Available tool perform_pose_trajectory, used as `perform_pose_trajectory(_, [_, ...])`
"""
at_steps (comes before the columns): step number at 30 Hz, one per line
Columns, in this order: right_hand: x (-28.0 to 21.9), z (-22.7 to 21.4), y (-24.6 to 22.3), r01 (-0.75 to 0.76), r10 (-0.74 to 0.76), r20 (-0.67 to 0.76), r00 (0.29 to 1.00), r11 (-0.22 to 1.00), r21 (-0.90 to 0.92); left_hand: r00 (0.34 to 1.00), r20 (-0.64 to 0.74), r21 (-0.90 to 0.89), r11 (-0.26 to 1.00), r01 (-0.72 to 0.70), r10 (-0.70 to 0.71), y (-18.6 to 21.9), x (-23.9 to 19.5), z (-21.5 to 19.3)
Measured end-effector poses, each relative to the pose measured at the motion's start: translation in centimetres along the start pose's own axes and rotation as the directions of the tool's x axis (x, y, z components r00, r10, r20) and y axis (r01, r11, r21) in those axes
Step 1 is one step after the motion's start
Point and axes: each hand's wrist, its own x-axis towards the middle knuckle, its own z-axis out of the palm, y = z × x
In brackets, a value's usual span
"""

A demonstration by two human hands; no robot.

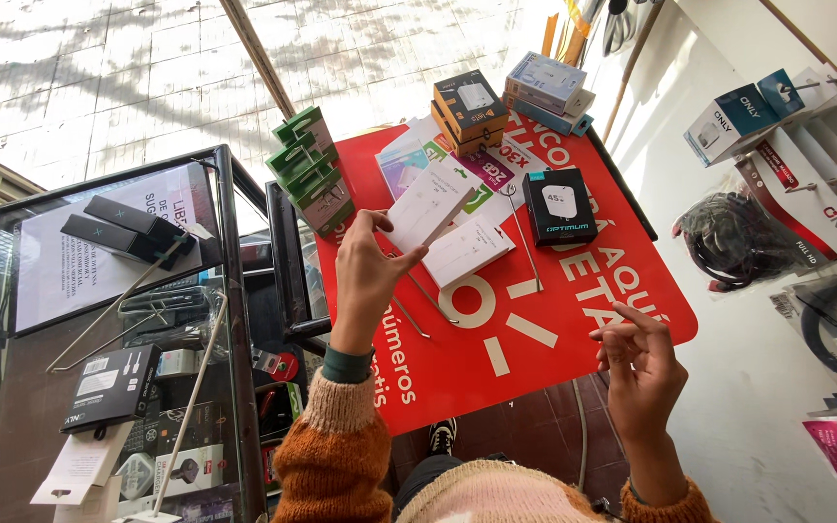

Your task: The person picks up and arranges electronic product boxes and charging cables on a display table and wall hooks. The person holds and displays various packages one at a time before placing them back on the table or hanging them on hooks.

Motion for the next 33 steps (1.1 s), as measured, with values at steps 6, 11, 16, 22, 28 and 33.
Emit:
perform_pose_trajectory(6, [0.5,0.8,-0.2,0.024,-0.024,0.02,1.0,1.0,-0.014,0.991,0.115,0.04,0.997,-0.071,0.066,-0.6,-0.1,1.7])
perform_pose_trajectory(11, [0.5,1.3,0.2,0.014,-0.013,0.031,0.999,1.0,-0.023,0.976,0.201,0.063,0.994,-0.094,0.08,0.6,-0.6,3.7])
perform_pose_trajectory(16, [0.4,1.3,0.7,0.009,-0.008,0.03,1.0,0.999,-0.045,0.964,0.258,0.097,0.991,-0.093,0.065,0.1,-0.7,5.4])
perform_pose_trajectory(22, [0.4,1.4,1.1,0.011,-0.01,0.03,1.0,0.998,-0.06,0.948,0.308,0.172,0.975,-0.14,0.082,-0.7,-1.2,6.4])
perform_pose_trajectory(28, [0.5,1.4,0.9,0.015,-0.012,0.053,0.999,0.998,-0.063,0.956,0.259,0.215,0.956,-0.198,0.14,-0.8,-1.9,6.9])
perform_pose_trajectory(33, [0.9,1.8,-0.1,0.004,-0.004,0.061,0.998,1.0,-0.005,0.965,0.224,0.264,0.944,-0.196,0.137,1.0,-3.0,5.9])
